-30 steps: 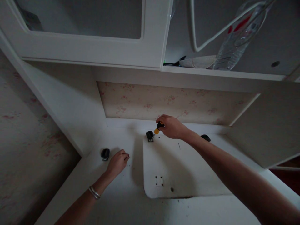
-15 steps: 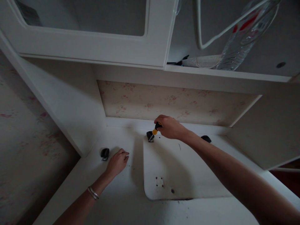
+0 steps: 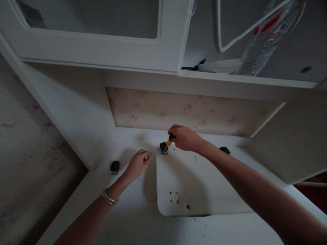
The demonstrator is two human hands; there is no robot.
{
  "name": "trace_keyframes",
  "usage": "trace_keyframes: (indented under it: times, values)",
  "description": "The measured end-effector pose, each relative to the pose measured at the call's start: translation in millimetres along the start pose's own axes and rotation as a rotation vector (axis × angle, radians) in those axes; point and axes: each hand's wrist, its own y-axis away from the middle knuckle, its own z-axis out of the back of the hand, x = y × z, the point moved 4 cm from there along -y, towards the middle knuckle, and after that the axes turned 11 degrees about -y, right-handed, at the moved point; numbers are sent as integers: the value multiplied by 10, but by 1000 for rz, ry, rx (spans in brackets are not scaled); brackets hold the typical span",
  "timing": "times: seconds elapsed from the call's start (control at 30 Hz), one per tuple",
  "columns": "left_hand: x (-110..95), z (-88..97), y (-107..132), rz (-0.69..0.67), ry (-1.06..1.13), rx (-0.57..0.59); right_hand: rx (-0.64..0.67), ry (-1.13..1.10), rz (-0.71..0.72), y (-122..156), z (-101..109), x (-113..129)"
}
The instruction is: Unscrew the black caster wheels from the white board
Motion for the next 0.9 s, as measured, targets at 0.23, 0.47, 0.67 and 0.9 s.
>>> trace_keyframes:
  times: [0.23, 0.47, 0.67, 0.9]
  values:
    - [-392, 166, -373, -79, 206, -2, 41, 61, 1, -7, 17, 100]
    - [-620, 138, -760, -112, 373, 46, 130, 120, 31, -96, 28, 273]
    - [-545, -18, -866, -85, 432, 49, 82, 104, -2, -244, 11, 242]
    - [-418, -99, -912, 21, 433, -35, -35, 150, -227, -276, 9, 149]
